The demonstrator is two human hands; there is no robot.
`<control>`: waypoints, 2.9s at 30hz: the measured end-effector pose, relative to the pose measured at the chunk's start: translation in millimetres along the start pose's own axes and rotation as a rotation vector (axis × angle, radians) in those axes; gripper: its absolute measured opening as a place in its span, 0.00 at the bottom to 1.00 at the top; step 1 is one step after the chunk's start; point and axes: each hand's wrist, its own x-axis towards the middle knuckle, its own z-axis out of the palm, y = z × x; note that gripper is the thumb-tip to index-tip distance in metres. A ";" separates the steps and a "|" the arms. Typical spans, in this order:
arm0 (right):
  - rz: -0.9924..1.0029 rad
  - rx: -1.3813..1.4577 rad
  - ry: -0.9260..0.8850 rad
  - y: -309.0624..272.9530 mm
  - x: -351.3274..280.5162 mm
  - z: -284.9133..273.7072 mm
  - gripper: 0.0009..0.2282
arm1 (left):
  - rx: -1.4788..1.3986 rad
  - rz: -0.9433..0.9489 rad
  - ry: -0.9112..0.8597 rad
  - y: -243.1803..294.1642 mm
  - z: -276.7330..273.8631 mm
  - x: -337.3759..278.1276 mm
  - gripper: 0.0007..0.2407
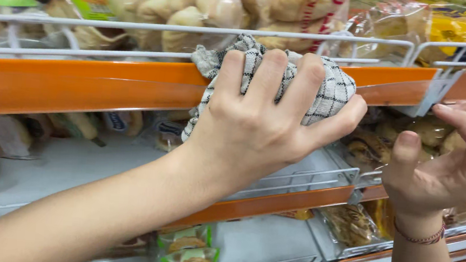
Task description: The person wipes shelves with a cloth, selects bread packages and snacks from a box, and places them onto shelves, occasionally using a barcode scanner on the items.
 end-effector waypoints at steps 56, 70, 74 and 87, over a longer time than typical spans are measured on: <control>-0.222 0.132 -0.055 -59.3 8.5 59.9 0.13 | 0.165 0.095 -0.101 -27.7 -11.9 -77.0 0.14; -0.336 0.202 -0.215 -260.4 41.9 161.5 0.17 | 0.198 -0.476 -0.165 -186.8 -190.1 -213.4 0.24; -0.266 0.193 -0.339 -322.9 49.9 206.9 0.27 | 0.099 -0.258 -0.209 -197.2 -182.3 -209.0 0.22; -0.378 0.139 -0.507 -489.1 78.8 322.6 0.30 | 0.249 -0.180 -0.153 -340.1 -266.5 -321.9 0.12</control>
